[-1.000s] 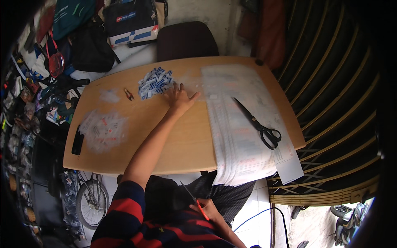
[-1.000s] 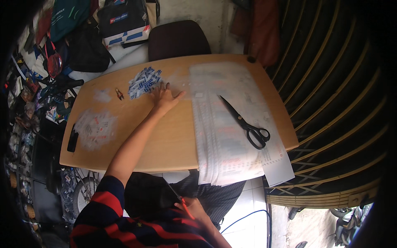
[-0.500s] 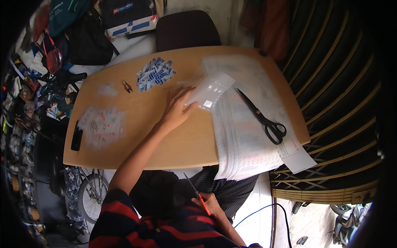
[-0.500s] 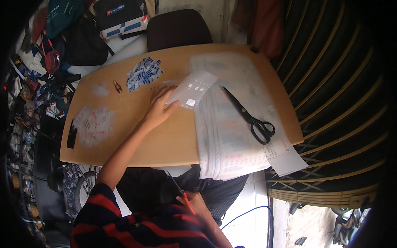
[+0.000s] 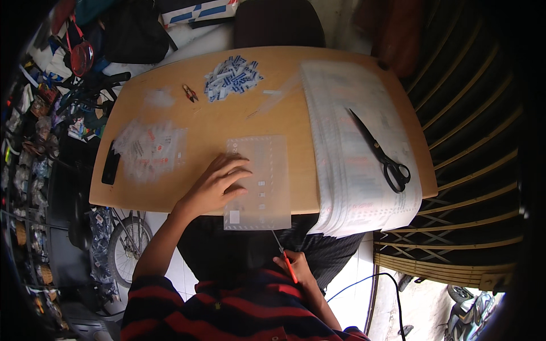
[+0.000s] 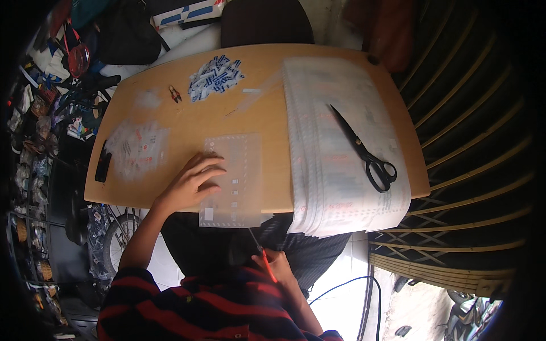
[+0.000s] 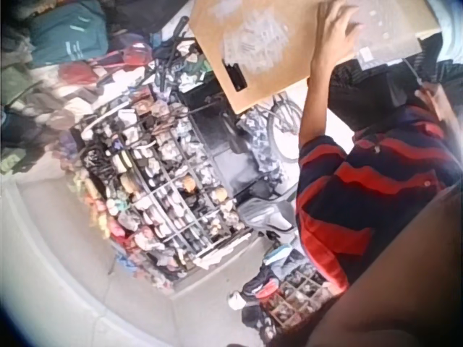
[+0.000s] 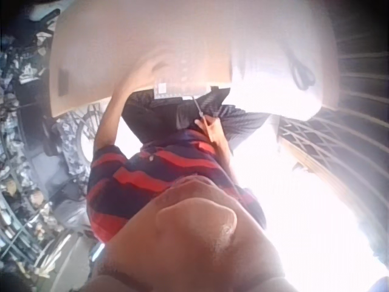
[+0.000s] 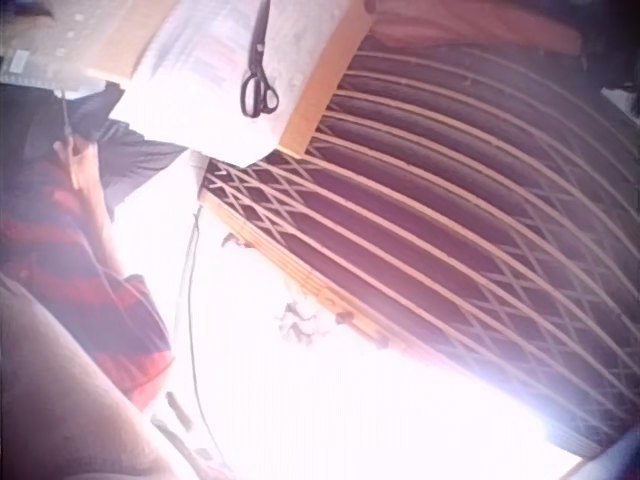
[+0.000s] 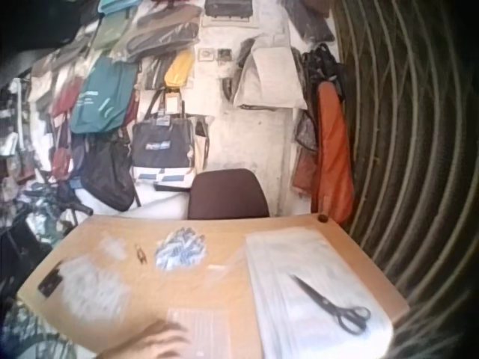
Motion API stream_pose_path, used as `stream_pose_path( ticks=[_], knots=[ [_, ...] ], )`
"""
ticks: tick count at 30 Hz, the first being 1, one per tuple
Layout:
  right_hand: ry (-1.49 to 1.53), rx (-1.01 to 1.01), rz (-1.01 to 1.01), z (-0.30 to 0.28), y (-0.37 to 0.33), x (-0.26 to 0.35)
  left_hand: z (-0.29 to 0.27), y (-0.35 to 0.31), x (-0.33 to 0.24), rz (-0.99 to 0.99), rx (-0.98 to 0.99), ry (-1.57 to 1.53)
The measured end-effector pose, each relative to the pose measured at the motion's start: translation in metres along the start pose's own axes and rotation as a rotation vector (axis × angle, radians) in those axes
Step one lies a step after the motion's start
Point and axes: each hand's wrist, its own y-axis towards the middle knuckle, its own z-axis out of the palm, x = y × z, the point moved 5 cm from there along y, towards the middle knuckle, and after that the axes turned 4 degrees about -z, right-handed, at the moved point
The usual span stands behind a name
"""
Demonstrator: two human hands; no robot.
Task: The person uses shears to cut through large plastic film sheets on a table, separating individual sections and placing them aside.
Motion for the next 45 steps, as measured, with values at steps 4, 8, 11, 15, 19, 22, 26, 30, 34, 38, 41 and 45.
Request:
stream_pose_path(
  ticks=[4, 8, 11, 15, 19, 22, 26, 30, 34, 38, 41, 45],
  knots=[
    [0.023, -0.023, -0.053, -0.002, -0.006, -0.003, 0.002, -0.013, 0.0, -0.071, -0.11, 0.094],
    [0.181, 0.077, -0.001, -0.004, -0.026, 0.0, 0.007, -0.032, -0.001, -0.076, -0.223, 0.209],
    [0.22, 0.103, 0.029, -0.003, -0.043, 0.01, 0.016, -0.039, -0.026, -0.089, -0.161, 0.078],
    [0.16, 0.16, 0.016, -0.007, -0.054, 0.018, 0.034, -0.041, -0.027, -0.117, -0.123, 0.03],
    [0.008, 0.179, -0.001, -0.008, -0.066, 0.036, 0.042, -0.054, -0.027, -0.102, -0.108, 0.032],
    [0.123, 0.203, 0.108, -0.011, -0.069, 0.051, 0.044, -0.065, -0.032, -0.041, -0.201, 0.011],
    [0.04, 0.244, 0.076, -0.016, -0.061, 0.078, 0.049, -0.073, -0.036, -0.01, -0.282, -0.046],
    [0.069, 0.225, 0.087, -0.014, -0.05, 0.1, 0.052, -0.078, -0.038, 0.001, -0.323, -0.051],
    [0.051, 0.208, 0.1, -0.012, -0.043, 0.111, 0.056, -0.084, -0.043, 0.015, -0.332, -0.07],
    [0.058, 0.186, 0.116, -0.009, -0.042, 0.115, 0.055, -0.087, -0.048, 0.035, -0.326, -0.062],
    [0.076, 0.143, 0.116, -0.004, -0.04, 0.121, 0.055, -0.09, -0.052, 0.05, -0.3, -0.053],
    [0.104, 0.134, 0.106, -0.002, -0.04, 0.121, 0.057, -0.093, -0.054, 0.066, -0.276, -0.061]
  ],
)
